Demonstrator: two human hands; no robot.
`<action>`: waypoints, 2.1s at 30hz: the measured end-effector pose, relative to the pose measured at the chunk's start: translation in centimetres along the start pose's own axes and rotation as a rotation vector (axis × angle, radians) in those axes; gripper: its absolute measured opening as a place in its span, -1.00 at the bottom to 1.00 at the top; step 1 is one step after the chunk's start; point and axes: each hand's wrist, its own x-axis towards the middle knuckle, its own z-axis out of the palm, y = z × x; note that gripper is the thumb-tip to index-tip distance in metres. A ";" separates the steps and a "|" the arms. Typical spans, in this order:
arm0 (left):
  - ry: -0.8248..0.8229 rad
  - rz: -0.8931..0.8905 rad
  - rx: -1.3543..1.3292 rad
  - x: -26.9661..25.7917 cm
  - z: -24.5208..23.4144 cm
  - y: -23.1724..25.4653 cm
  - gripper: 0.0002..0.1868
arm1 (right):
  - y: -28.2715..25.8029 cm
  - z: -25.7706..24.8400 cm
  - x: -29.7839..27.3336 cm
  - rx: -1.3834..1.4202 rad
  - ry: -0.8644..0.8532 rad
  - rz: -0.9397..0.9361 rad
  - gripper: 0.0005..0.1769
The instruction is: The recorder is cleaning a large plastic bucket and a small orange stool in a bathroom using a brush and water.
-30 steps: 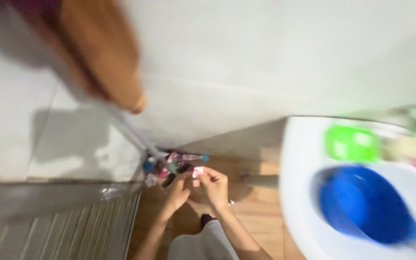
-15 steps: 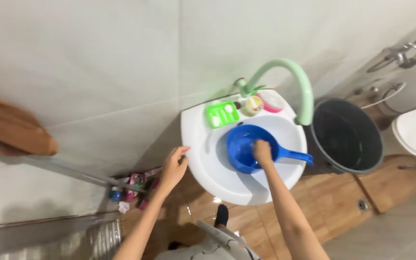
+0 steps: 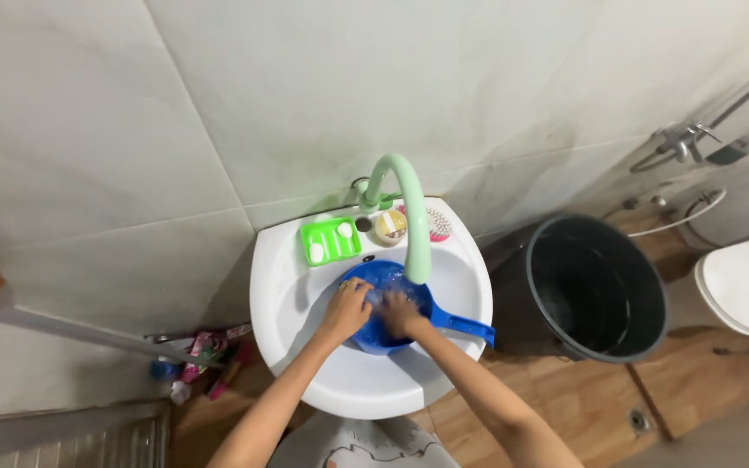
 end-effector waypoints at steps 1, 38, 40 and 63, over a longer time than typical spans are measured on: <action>0.006 -0.007 0.010 0.1 0.3 -0.3 -0.67 | -0.5 -0.2 -0.5 -0.123 0.051 0.103 -0.16; -1.015 0.024 0.418 1.7 15.6 -6.0 -0.15 | 4.3 -17.8 -6.9 0.225 1.181 0.239 -0.62; -1.288 0.234 0.284 -0.3 18.9 -6.6 -0.29 | 3.2 -20.1 -6.7 -0.054 1.259 0.153 -0.26; -0.200 0.087 0.034 -0.9 -4.0 -0.5 -0.63 | -1.9 -8.1 -3.8 0.569 0.295 0.288 -0.07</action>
